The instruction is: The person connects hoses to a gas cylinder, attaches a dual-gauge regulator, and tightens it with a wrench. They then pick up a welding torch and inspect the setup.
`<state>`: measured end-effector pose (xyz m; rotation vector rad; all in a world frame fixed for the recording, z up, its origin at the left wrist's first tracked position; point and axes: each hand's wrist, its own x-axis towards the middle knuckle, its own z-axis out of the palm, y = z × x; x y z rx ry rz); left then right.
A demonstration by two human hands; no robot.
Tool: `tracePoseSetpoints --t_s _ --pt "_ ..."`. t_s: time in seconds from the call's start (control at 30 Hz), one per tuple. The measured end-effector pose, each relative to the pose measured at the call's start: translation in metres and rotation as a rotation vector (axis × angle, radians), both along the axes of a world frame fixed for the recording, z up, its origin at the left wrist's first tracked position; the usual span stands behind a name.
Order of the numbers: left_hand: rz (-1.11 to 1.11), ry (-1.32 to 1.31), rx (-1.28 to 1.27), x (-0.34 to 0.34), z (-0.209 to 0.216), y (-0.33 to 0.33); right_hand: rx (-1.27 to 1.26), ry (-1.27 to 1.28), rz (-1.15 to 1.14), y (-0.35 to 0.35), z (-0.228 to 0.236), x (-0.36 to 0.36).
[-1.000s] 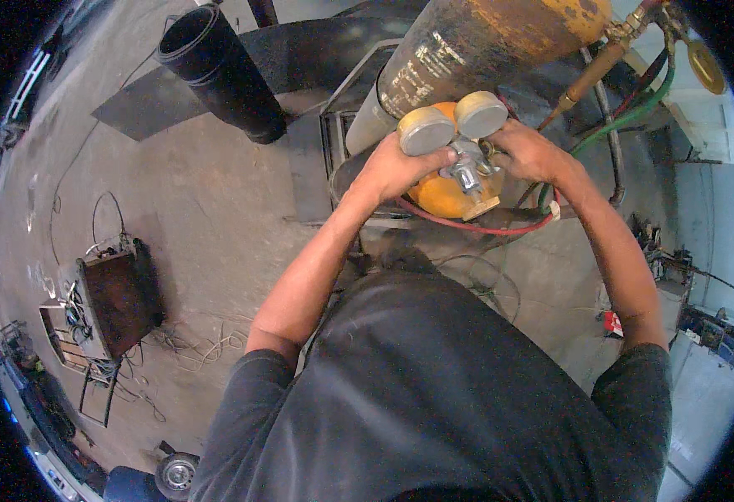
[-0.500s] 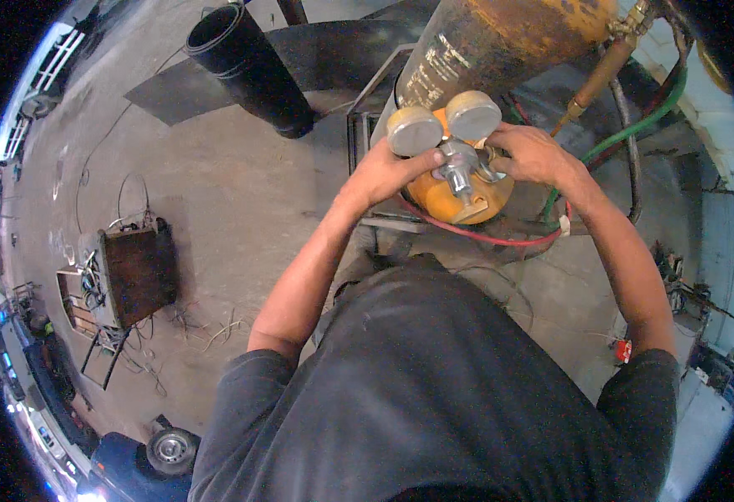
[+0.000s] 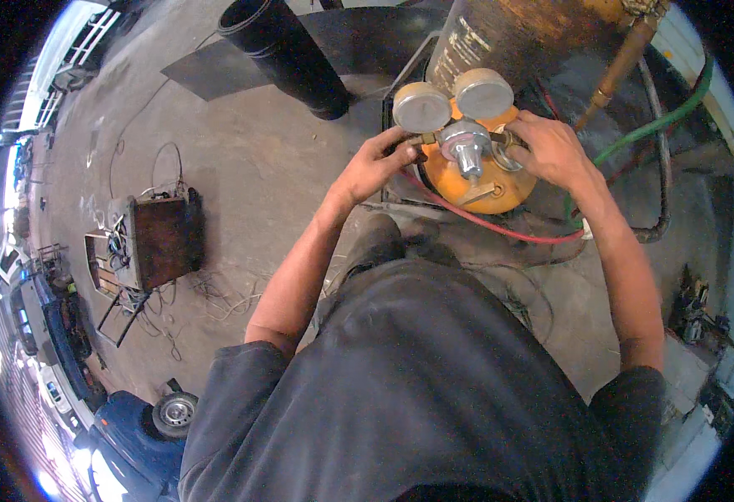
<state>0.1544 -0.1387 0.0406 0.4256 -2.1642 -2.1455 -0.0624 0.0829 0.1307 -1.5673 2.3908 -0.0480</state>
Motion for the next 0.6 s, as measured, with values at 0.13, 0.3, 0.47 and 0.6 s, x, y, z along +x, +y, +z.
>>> tracePoseSetpoints --t_s 0.13,0.3,0.47,0.6 --pt "-0.006 -0.026 0.028 0.018 -0.027 -0.016 -0.043 -0.033 -0.012 -0.006 0.006 0.006" --pt "-0.128 -0.019 -0.067 0.016 -0.022 -0.03 -0.141 0.028 -0.003 -0.004 -0.001 0.007" --pt "-0.296 -0.067 -0.161 0.032 -0.026 -0.084 -0.463 0.18 -0.477 0.01 0.016 0.041" --pt "-0.311 -0.313 -0.313 0.097 -0.105 -0.187 -0.616 0.245 -1.142 0.036 0.023 0.152"
